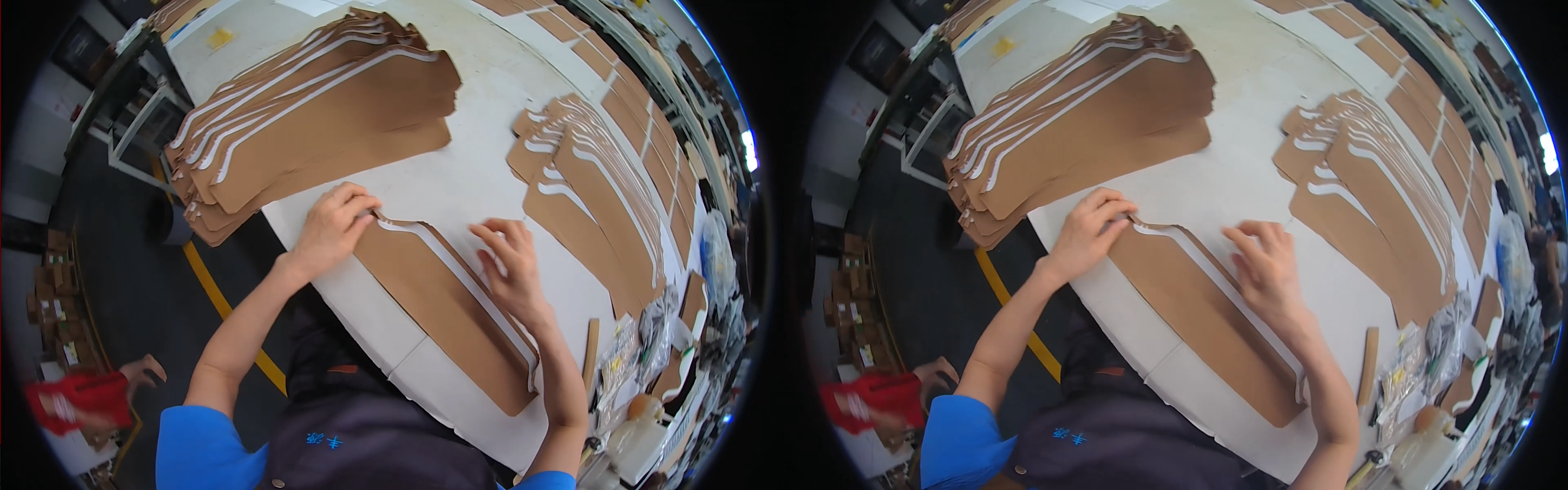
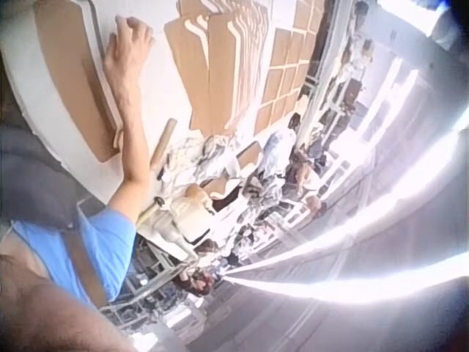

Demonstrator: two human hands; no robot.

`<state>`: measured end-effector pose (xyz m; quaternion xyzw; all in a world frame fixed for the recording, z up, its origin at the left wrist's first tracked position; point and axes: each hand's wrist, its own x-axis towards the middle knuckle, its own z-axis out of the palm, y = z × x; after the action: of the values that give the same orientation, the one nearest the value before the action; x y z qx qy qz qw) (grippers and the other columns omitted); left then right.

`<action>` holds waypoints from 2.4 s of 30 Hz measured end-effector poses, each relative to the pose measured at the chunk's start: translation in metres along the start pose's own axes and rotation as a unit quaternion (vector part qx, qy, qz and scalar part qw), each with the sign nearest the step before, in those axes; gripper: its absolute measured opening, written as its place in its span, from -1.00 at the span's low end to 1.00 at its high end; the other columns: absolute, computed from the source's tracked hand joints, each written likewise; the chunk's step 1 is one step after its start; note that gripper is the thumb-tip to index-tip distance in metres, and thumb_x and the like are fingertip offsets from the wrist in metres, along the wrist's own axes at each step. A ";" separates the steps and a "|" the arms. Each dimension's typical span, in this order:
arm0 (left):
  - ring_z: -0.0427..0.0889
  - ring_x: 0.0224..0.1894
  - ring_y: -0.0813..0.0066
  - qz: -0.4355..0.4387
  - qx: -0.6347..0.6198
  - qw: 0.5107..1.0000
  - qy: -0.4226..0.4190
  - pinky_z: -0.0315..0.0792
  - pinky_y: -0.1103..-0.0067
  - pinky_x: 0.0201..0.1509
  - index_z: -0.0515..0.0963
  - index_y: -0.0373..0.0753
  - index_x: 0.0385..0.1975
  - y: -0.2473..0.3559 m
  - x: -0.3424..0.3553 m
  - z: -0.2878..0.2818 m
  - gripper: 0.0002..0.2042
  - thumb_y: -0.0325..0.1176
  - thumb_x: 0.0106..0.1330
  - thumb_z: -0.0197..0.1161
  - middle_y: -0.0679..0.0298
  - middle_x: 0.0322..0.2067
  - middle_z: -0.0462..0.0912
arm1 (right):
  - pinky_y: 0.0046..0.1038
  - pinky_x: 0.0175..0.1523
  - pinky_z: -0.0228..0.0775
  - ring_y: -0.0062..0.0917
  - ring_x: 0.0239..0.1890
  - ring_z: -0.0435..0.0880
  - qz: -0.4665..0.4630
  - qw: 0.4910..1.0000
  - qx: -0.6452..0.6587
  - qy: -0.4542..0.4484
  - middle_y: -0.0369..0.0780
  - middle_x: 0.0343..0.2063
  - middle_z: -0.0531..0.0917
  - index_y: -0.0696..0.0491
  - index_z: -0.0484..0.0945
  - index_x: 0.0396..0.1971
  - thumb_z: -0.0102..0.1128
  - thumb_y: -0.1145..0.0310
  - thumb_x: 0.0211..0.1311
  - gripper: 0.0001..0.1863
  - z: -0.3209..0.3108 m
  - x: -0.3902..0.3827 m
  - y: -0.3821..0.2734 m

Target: Applying adhesive strips to leather pieces and folding the edges over and pressing them down.

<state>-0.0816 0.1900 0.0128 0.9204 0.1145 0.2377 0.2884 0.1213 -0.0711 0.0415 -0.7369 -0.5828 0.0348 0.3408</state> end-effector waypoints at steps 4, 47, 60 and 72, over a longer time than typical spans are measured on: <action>0.69 -0.12 0.19 0.025 0.004 0.998 -0.061 0.56 0.41 -0.04 0.65 -0.31 -0.14 -0.008 0.018 -0.006 -0.88 -0.54 0.36 0.31 0.17 -0.13 0.66 | -0.24 0.26 0.33 -0.23 0.11 0.56 0.211 0.974 -0.063 0.058 -0.14 0.00 0.64 0.10 0.72 0.00 0.33 0.63 0.24 -0.67 -0.077 -0.107 0.004; 0.56 0.17 0.20 0.294 -0.076 0.929 -0.212 0.41 0.20 0.24 0.66 -0.28 0.08 0.208 -0.080 0.125 -0.56 -0.39 0.16 0.50 0.21 0.12 0.64 | -0.23 0.08 0.35 -0.32 -0.01 0.55 0.089 0.977 -0.175 -0.090 -0.16 0.01 0.55 0.03 0.64 0.17 0.23 0.45 0.18 -0.51 -0.084 -0.257 -0.073; 0.55 0.15 0.24 0.290 -0.074 0.929 -0.218 0.38 0.21 0.24 0.67 -0.27 0.09 0.208 -0.086 0.121 -0.54 -0.35 0.15 0.51 0.26 0.13 0.64 | -0.25 -0.01 0.37 -0.37 -0.13 0.55 0.056 0.976 -0.201 -0.056 -0.21 -0.15 0.57 0.10 0.67 0.05 0.25 0.41 0.12 -0.57 -0.079 -0.245 -0.074; 0.56 0.18 0.27 0.299 -0.033 0.930 -0.209 0.39 0.22 0.29 0.66 -0.28 0.13 0.208 -0.090 0.122 -0.50 -0.32 0.14 0.51 0.22 0.17 0.62 | -0.27 -0.04 0.36 -0.40 -0.15 0.53 0.007 0.981 -0.179 -0.069 -0.24 -0.20 0.56 0.11 0.68 -0.02 0.28 0.38 0.11 -0.61 -0.084 -0.232 -0.052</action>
<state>-0.0823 -0.0675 0.0131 0.9308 -0.2372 0.1185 0.2517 0.0417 -0.3098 0.0544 -0.7860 -0.5964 -0.0165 0.1619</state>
